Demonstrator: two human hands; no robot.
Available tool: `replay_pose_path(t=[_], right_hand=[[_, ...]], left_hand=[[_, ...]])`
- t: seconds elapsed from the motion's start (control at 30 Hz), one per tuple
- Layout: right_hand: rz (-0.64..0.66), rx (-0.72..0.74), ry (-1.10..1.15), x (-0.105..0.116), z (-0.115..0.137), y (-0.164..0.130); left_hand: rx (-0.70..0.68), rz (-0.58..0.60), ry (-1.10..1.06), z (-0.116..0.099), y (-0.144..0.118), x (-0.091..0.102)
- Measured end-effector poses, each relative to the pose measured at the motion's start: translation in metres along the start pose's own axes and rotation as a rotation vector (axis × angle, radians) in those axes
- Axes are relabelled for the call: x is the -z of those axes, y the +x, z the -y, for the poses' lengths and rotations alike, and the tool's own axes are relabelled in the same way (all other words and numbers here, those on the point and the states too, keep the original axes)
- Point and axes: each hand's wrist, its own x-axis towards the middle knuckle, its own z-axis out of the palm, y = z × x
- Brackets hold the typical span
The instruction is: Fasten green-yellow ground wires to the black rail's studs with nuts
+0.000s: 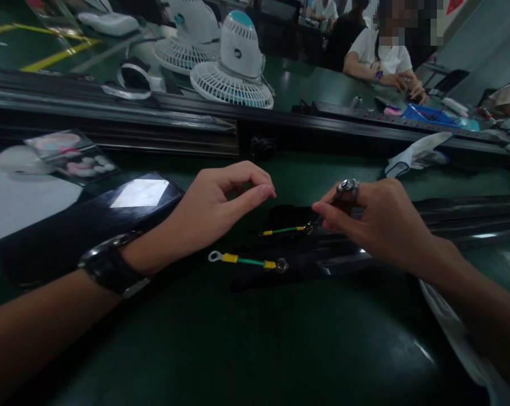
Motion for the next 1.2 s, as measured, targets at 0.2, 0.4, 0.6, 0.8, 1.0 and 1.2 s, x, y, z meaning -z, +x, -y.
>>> replay_pose_path(t=[0.2, 0.4, 0.6, 0.8, 1.0, 1.2], right_hand=[[0.097, 0.17, -0.04, 0.006, -0.004, -0.001], [0.091, 0.25, 0.015, 0.02, -0.009, 0.0], [0.034, 0.112, 0.017, 0.012, -0.006, 0.0], [0.03, 0.099, 0.014, 0.008, -0.006, -0.002], [0.055, 0.112, 0.017, 0.007, -0.006, -0.002], [0.244, 0.352, 0.005, 0.022, -0.014, -0.001]], left_hand=[[0.021, -0.005, 0.012, 0.0, -0.003, -0.01], [0.125, 0.023, -0.022, 0.004, -0.002, -0.013], [0.126, 0.111, -0.028, 0.009, -0.003, -0.014], [0.12, 0.134, -0.001, 0.009, -0.002, -0.015], [0.114, 0.141, 0.005, 0.008, -0.002, -0.015], [0.105, 0.141, -0.007, 0.009, -0.002, -0.014]])
